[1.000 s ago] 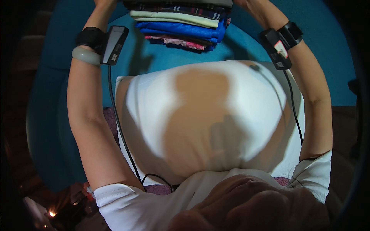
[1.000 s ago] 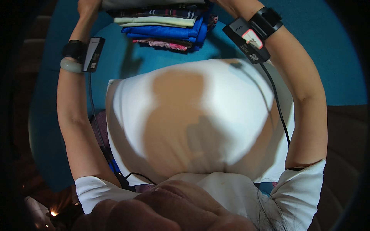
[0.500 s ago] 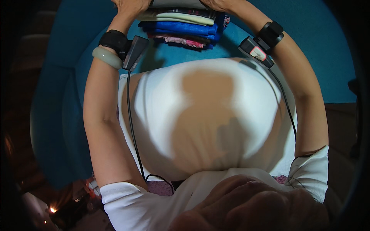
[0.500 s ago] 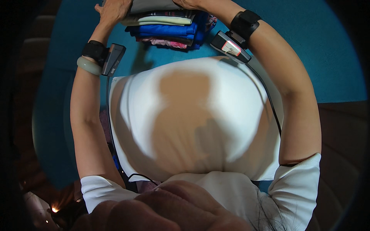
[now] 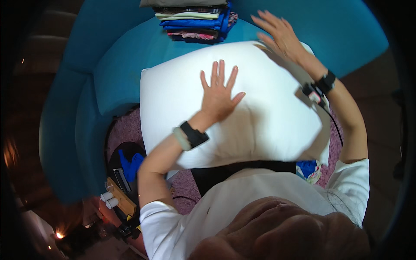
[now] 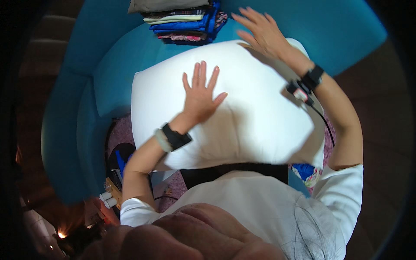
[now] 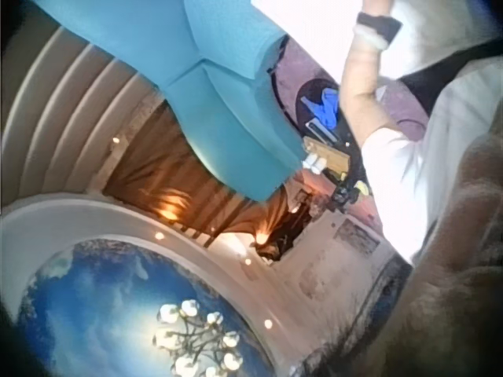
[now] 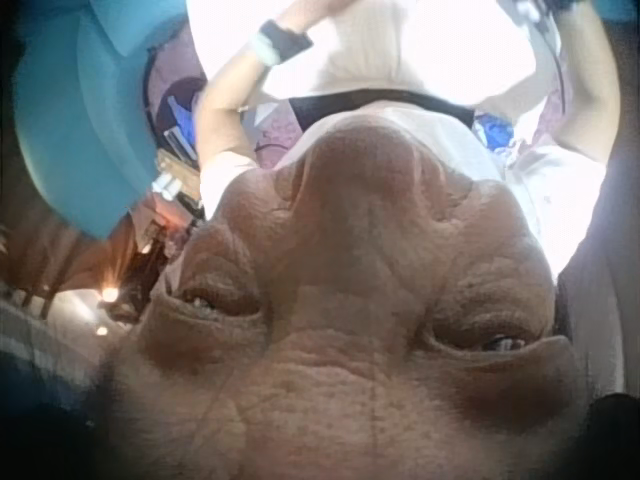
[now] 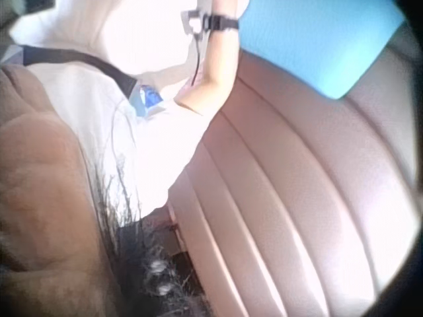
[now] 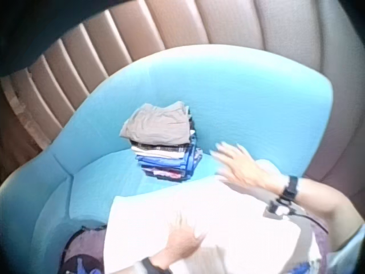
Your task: The person folds a pair of grey trousers, a floral patterned cloth, and a blue t-shirt on a white pillow placed on a teal sofa. The person smooths and aligns each item before folding it into a compact shape and stacking it.
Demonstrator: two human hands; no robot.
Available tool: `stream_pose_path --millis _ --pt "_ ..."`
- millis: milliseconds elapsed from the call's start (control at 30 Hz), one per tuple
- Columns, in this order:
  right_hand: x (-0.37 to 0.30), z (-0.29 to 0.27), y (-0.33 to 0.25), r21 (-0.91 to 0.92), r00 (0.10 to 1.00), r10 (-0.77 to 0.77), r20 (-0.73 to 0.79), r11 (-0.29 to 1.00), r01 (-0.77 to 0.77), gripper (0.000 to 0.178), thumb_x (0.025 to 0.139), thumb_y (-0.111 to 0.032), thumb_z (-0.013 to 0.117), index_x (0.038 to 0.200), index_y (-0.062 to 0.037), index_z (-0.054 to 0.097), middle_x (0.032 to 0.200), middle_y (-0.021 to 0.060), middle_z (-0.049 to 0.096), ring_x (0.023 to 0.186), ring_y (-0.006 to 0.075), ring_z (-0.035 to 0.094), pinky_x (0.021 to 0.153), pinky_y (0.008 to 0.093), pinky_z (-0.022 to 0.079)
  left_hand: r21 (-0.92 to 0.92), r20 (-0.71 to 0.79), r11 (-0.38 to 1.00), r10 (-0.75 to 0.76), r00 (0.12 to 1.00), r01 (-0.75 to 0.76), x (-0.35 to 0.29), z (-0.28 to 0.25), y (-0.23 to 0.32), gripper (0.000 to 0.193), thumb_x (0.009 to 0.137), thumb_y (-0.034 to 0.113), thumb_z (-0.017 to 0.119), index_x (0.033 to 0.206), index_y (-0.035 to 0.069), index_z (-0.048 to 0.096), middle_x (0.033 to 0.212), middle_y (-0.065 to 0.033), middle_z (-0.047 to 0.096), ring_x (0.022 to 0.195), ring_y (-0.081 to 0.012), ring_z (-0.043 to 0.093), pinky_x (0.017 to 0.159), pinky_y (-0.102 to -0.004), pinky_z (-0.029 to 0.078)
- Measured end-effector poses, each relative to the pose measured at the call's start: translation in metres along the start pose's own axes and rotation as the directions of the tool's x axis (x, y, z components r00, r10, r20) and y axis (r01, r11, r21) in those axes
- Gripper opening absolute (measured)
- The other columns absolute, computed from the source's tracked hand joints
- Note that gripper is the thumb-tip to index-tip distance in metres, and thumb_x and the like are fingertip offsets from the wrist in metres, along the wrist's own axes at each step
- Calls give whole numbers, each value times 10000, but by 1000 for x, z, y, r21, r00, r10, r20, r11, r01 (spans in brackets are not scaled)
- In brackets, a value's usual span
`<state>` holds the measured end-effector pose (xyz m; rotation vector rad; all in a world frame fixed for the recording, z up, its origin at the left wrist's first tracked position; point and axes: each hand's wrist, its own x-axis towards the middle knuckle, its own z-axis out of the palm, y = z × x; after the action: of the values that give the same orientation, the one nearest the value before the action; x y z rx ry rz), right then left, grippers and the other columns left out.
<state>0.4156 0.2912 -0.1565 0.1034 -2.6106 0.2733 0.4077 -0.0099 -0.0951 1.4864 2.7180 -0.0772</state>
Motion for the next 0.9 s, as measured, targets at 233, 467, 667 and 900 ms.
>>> stream_pose_path --millis 233,467,667,900 --pt "-248 -68 -92 -53 758 598 262 793 -607 586 1038 -437 427 1566 -212 313 1627 91 268 1504 283 232 1181 577 173 -187 -93 922 327 941 -339 -32 53 85 725 998 483 474 1555 56 291 1623 -263 134 1514 -438 55 1138 -700 33" --pt "-367 -96 -196 -86 553 808 203 578 -812 653 1013 -410 493 1561 -110 301 1600 178 298 1500 331 238 1178 524 223 -73 -110 866 485 867 -494 9 84 159 718 996 537 414 1563 110 299 1628 -220 189 1514 -418 100 1101 -760 33" --pt "-399 -65 -204 173 588 806 62 572 -802 715 997 -371 545 1565 -62 239 1608 184 257 1499 333 226 1215 430 219 -118 -160 879 443 882 -463 24 101 197 746 976 585 389 1572 149 286 1635 -233 147 1510 -457 21 1070 -789 -26" --pt "-438 -65 -182 229 688 716 -119 694 -682 736 887 -55 612 1552 -110 301 1601 94 310 1480 279 294 1156 449 305 29 -137 901 433 891 -433 43 98 238 769 959 640 394 1567 178 304 1620 -245 180 1502 -481 55 1058 -797 -6"
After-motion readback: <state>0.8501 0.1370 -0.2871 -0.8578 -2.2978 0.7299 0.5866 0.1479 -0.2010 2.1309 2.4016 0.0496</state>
